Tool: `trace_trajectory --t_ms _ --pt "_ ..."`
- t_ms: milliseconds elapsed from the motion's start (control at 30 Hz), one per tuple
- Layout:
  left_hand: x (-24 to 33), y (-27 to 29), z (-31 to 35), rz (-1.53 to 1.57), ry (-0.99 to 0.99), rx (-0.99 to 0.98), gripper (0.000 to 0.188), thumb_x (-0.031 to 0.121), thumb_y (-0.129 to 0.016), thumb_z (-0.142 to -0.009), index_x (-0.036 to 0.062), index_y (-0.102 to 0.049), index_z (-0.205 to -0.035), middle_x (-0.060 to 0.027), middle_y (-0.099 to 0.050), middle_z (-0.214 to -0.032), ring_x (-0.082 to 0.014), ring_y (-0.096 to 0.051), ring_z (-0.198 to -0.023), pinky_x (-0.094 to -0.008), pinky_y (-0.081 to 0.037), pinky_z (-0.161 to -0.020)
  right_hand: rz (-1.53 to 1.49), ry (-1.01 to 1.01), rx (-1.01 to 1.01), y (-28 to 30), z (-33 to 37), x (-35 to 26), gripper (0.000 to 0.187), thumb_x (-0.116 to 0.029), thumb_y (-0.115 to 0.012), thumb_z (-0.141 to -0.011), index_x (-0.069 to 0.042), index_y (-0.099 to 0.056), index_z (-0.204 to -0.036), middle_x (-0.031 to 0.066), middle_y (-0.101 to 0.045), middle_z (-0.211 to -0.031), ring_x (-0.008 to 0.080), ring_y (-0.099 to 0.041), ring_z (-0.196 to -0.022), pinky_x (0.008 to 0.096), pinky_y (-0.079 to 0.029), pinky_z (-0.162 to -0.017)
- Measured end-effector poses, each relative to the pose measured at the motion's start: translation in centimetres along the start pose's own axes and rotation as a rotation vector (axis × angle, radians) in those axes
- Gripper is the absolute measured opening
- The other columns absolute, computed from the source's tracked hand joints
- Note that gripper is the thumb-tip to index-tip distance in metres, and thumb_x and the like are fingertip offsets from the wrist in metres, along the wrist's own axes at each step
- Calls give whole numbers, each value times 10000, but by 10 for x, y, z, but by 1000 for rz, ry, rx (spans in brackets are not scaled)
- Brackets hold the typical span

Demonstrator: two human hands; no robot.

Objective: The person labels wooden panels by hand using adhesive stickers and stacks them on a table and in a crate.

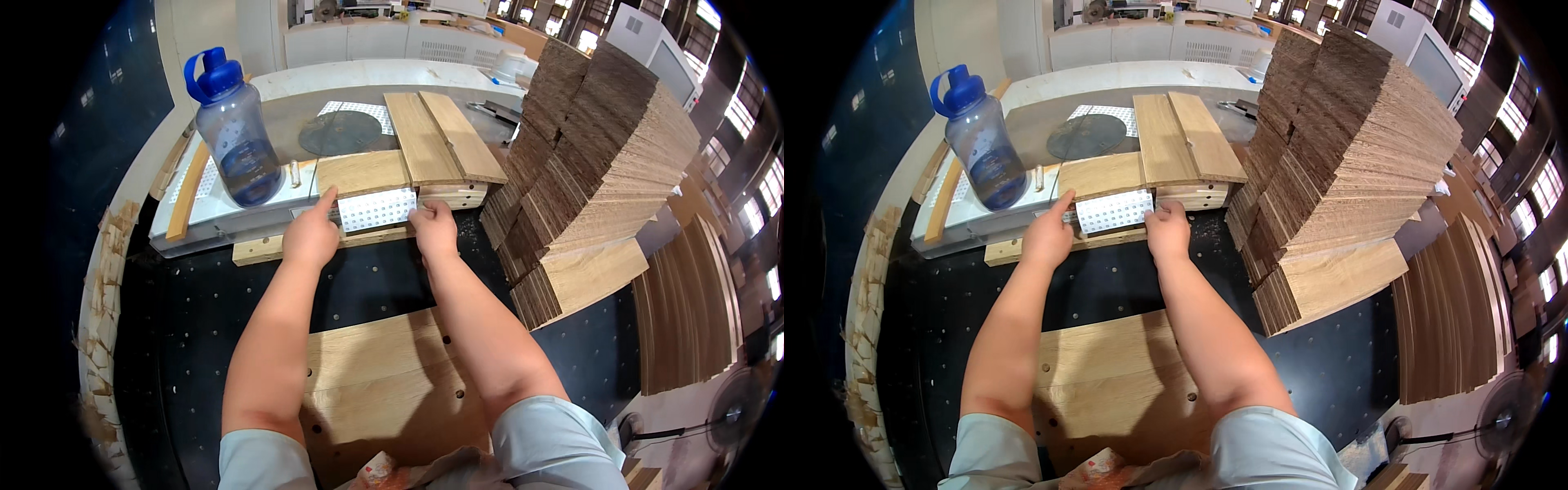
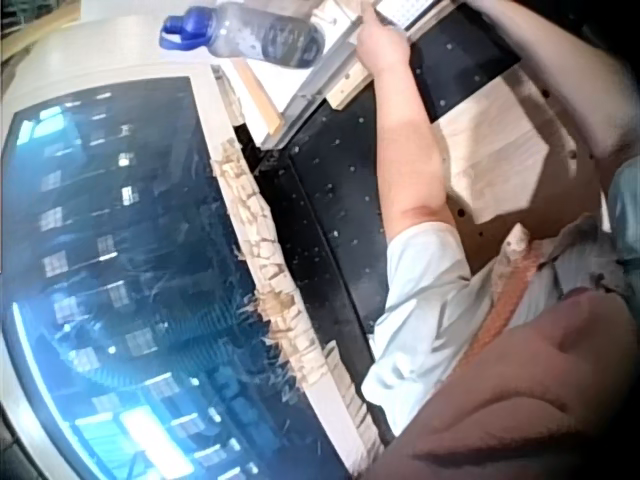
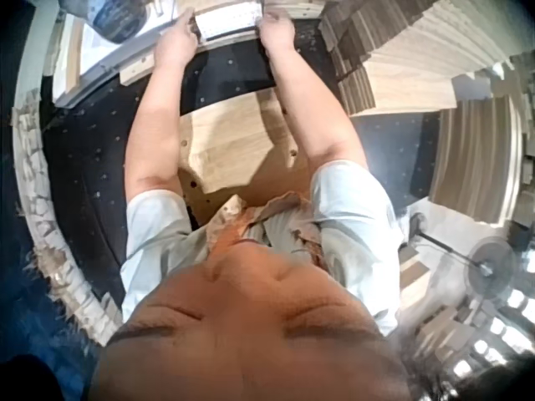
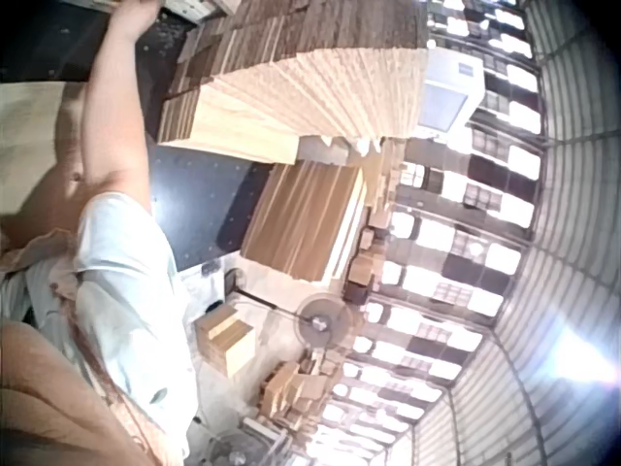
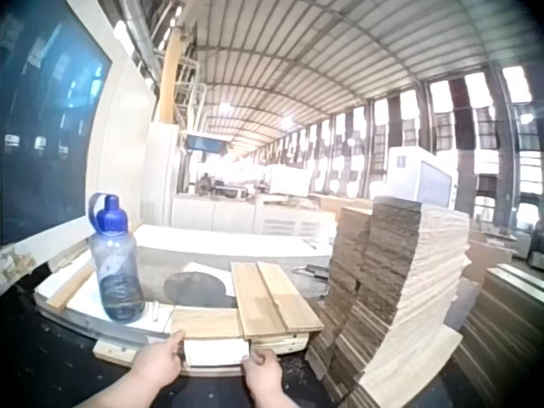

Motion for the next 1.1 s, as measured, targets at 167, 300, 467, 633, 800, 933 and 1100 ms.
trace_trajectory --t_ms 167,300,467,633,800,933,1100 --pt "9 8 3 -88 23 -85 598 113 -500 -801 276 -402 -1368 -129 -633 -1082 -316 -602 -980 -425 -479 -809 -356 -41 -346 52 89 -26 304 -19 -650 -802 -29 -523 -1079 25 -538 -981 110 -507 -931 252 -437 -827" --pt "4 20 1 -232 41 -170 627 128 -491 -821 259 -329 -1412 -116 -608 -1166 -286 -588 -1055 -419 -471 -857 -235 -44 -659 144 193 -46 161 -74 -637 -861 -14 -568 -993 10 -591 -870 74 -538 -781 222 -449 -705" --pt "32 26 16 -48 -11 2 659 110 -503 -813 181 -278 -1429 -148 -567 -1204 -322 -574 -1055 -417 -462 -883 -153 -362 -341 298 324 -8 124 -88 -651 -854 -7 -624 -944 -15 -588 -769 63 -519 -678 213 -436 -603" --pt "49 4 33 -245 -156 77 631 123 -522 -821 86 -293 -1408 -103 -315 -1434 -274 -286 -1329 -436 -304 -1052 183 -322 45 424 423 70 130 -87 -582 -866 -62 -623 -987 30 -624 -811 140 -583 -761 296 -483 -679" --pt "69 0 25 -427 -249 -15 687 239 -582 -824 99 -271 -1421 -60 -155 -1519 -235 -68 -1416 -481 -118 -1132 449 -510 161 484 477 113 82 -106 -572 -861 -34 -600 -888 70 -624 -792 177 -570 -756 306 -464 -694" --pt "82 -22 4 -423 -326 -47 763 451 -559 -838 106 -235 -1437 -68 -146 -1522 -247 -87 -1413 -481 -113 -1130 655 -570 246 528 498 189 145 -62 -536 -829 -20 -617 -943 108 -645 -838 202 -587 -782 329 -469 -710" --pt "88 -47 -7 -440 -299 -56 802 540 -494 -847 92 -206 -1447 -92 -147 -1523 -309 -112 -1401 -480 -130 -1124 795 -595 256 546 498 195 212 -58 -523 -791 -3 -619 -971 149 -657 -886 254 -610 -821 355 -473 -753"
Point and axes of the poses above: each hand's wrist, its own z-axis away from the middle knuckle, its own y-axis out of the back of the hand, x = y × z, the point moved 7 cm from there along -z, towards the middle knuckle
